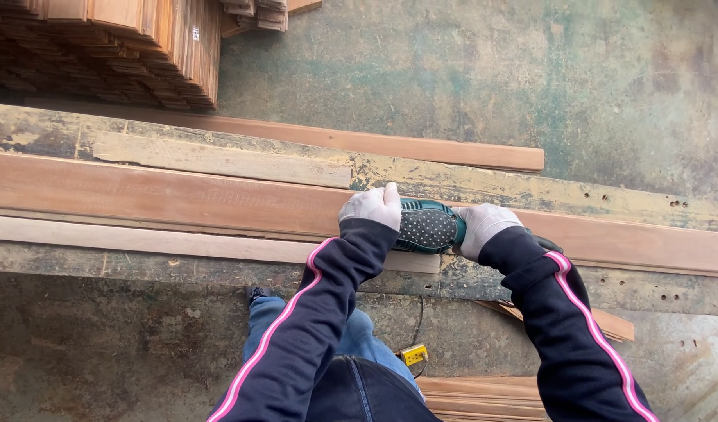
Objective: Sanding wooden planks using an orbital sander and sandpaper.
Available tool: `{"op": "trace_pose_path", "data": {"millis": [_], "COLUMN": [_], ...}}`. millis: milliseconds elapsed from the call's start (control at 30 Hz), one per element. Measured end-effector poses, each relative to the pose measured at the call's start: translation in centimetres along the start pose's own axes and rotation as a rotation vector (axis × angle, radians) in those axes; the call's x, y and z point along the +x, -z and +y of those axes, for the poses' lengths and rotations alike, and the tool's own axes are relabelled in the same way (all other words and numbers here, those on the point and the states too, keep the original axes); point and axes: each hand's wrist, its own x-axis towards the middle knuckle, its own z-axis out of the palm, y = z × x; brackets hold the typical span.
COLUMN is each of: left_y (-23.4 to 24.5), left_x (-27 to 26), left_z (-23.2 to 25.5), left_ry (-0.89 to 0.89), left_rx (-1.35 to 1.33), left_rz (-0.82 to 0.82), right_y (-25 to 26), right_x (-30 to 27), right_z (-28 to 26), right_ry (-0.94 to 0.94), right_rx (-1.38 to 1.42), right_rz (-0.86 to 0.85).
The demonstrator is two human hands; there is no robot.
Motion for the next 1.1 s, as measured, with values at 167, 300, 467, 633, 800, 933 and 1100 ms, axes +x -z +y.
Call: {"op": "trace_pose_path", "data": {"millis": [167,300,467,633,800,933,1100], "left_y": [2.3,4.0,5.7,6.8,8.2,8.9,10.1], "left_x": [0.8,1.4,1.7,2.0,1.9,2.0,2.6], "left_z": [-2.0,-3.1,-5.2,-6.7,-7.9,-8.8,-9.2], "left_ry": [0.010,0.018,0.000,0.002,-0.018,-0.022,-0.016], "left_rx": [0.017,0.018,0.015,0.023,0.019,0.022,0.014], "left_rz": [0.006,0.012,0.009,0.037,0.034,0.041,-0.003], "right_y": [0.6,1.3,1.2,1.7,1.7,1.4,1.2], "right_x": [0.5,0.8,1.2,1.2,1.2,1.3,1.6], "right_z": [-3.3,-5.4,-7.9,-10.1,-11.9,-12.8,-13.9], "right_ry": [0.003,0.012,0.028,0.049,0.033,0.031,0.011], "right_rx": [-0.012,0.028,0.017,0.037,0.044,0.042,0.052], "right_rz": [0.008,0.048,0.038,0.048,0.043,0.040,0.050]}}
